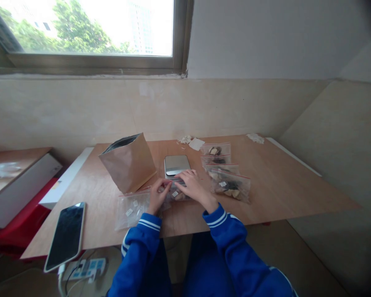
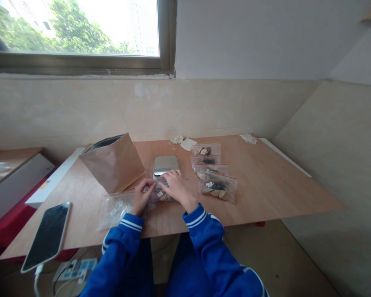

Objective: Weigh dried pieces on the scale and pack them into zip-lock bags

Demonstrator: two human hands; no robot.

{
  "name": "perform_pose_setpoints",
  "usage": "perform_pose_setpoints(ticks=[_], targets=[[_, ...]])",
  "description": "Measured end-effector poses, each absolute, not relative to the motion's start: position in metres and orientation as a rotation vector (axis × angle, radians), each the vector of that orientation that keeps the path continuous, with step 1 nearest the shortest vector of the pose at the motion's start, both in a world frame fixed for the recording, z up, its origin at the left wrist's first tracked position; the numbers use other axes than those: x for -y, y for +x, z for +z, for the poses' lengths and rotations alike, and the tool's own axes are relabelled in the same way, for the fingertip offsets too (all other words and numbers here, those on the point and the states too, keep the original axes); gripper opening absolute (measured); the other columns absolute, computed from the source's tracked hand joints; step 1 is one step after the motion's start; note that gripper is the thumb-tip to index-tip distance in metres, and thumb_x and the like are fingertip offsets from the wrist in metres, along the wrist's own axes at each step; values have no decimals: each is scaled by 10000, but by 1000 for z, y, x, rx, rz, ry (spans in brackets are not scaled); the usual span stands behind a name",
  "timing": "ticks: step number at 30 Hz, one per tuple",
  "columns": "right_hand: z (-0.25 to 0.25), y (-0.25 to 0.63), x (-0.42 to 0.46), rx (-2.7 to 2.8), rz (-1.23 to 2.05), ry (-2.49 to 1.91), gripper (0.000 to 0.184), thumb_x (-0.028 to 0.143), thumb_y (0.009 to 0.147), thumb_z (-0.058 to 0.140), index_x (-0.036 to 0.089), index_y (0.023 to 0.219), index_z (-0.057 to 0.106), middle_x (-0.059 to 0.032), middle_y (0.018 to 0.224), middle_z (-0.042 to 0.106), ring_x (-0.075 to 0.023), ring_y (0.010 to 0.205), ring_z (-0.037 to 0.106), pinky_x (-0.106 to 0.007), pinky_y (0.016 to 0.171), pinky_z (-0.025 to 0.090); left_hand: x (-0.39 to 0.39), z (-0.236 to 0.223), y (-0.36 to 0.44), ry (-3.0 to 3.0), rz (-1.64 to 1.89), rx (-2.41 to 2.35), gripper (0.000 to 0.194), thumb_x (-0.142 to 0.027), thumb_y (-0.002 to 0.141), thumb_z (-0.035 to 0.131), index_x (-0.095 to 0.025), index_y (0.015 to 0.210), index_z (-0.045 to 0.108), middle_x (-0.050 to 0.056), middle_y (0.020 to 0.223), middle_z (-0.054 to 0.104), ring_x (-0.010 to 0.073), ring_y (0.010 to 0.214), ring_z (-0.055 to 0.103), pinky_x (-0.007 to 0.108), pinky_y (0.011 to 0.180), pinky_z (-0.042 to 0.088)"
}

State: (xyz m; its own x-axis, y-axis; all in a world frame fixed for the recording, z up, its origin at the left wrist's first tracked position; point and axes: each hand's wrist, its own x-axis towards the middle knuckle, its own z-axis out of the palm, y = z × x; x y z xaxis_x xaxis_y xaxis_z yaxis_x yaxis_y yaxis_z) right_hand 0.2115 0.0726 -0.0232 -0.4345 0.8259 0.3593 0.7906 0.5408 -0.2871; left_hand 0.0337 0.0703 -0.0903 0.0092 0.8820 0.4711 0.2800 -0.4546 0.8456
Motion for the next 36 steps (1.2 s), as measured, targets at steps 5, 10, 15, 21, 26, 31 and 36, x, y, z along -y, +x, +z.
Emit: perform_pose_setpoints(ticks=[5,10,15,21,26,31,36], targets=[[-5,200,-85,2612,65,-1320,144,226,935,539,169,897,665,-81,891,706,-192,891,610,-324,869,326,-68,-86,36,1805,1472,-1171,175,-337,868,582,-187,857,672,24,816,680,140,731,594,250,688,450],[-10,196,-78,2666,-89,-1277,194,58,894,481,162,936,640,-89,887,698,-203,880,593,-315,814,330,-66,-84,39,1801,1502,-1161,159,-322,870,581,-186,854,663,27,820,686,145,743,603,253,700,459],[-19,196,-75,2595,-112,-1276,164,132,937,465,166,974,620,-89,953,692,-211,925,588,-314,817,344,-65,-87,38,1795,1529,-1175,160,-324,868,581,-187,851,663,28,815,690,151,751,614,259,712,466],[-17,211,-80,2561,19,-1351,194,259,976,459,179,957,635,-67,904,697,-180,842,621,-284,774,368,-67,-89,38,1752,1575,-1207,152,-325,868,583,-194,857,658,30,836,693,158,789,629,265,735,477],[-22,204,-80,2608,-88,-1349,201,111,938,455,157,989,644,-98,912,693,-206,882,623,-310,808,372,-66,-89,40,1746,1552,-1162,191,-354,873,571,-191,896,666,46,875,708,175,826,649,292,772,495],[-26,200,-81,2615,-58,-1260,184,178,969,445,159,1020,621,-91,951,697,-195,885,634,-282,781,393,-66,-92,38,1789,1563,-1209,205,-362,884,551,-197,919,668,55,897,705,175,838,645,291,769,490],[-29,211,-85,2535,23,-1271,240,296,986,438,167,952,638,-73,911,700,-182,857,645,-265,763,404,-67,-93,37,1746,1553,-1246,238,-394,884,542,-197,930,666,55,883,693,168,798,631,284,730,490]])
